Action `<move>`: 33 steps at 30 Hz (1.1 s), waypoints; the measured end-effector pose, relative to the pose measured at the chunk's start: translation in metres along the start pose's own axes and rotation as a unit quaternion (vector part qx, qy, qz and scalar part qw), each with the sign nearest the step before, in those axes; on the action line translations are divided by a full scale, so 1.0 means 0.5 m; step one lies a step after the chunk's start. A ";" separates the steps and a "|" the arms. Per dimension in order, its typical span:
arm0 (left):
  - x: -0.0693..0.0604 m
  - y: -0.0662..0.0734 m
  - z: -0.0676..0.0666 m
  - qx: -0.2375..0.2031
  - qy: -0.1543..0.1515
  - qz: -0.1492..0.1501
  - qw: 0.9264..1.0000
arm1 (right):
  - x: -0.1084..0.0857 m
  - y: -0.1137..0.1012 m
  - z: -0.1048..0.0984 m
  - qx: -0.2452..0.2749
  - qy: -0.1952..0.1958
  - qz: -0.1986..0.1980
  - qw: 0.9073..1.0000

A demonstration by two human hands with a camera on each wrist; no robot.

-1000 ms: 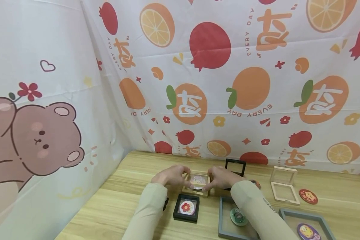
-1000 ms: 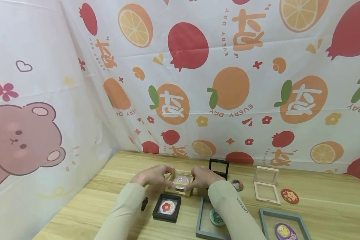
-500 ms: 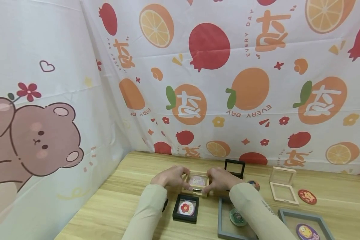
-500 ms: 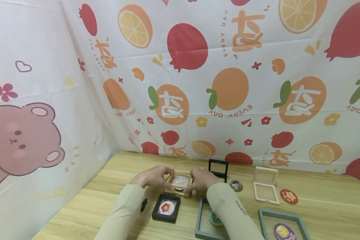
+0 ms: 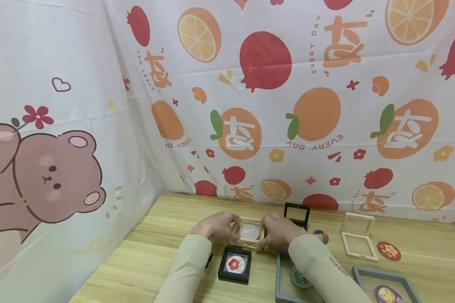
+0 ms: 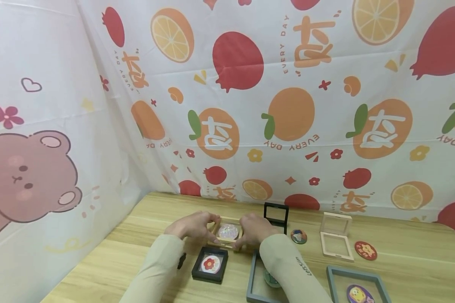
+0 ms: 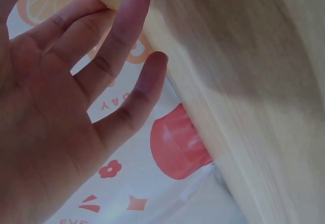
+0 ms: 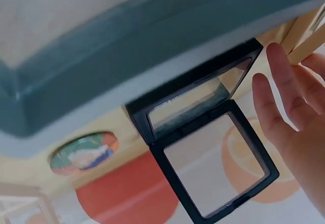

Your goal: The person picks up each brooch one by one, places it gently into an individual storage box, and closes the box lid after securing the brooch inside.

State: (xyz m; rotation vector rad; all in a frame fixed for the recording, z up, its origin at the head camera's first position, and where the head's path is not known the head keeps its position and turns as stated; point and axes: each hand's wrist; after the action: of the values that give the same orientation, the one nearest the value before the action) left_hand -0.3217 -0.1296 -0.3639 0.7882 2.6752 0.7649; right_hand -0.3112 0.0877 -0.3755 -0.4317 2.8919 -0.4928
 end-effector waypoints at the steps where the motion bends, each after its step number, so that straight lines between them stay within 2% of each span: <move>1: 0.000 0.000 0.000 0.004 -0.001 0.002 1.000 | 0.000 -0.001 0.000 -0.009 0.003 -0.002 1.000; 8: 0.000 0.000 -0.002 0.010 -0.003 -0.005 1.000 | -0.002 -0.003 0.003 -0.037 0.023 -0.025 0.999; 19: 0.006 0.006 -0.001 0.040 0.002 -0.023 0.999 | -0.001 -0.011 0.006 -0.047 0.032 -0.016 0.998; 33: 0.002 0.014 0.005 0.075 0.008 -0.022 0.997 | -0.003 -0.018 0.010 -0.078 0.037 -0.016 0.996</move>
State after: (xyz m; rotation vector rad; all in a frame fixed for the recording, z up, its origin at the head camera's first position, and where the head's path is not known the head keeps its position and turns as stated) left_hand -0.3187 -0.1229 -0.3624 0.7564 2.7802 0.5687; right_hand -0.3065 0.0784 -0.3766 -0.4933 3.0124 -0.2945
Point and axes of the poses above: each hand's wrist, its own x-axis towards the middle knuckle, its own z-axis out of the palm, y = z × x, and after that the axes turned 11 degrees about z, right-handed
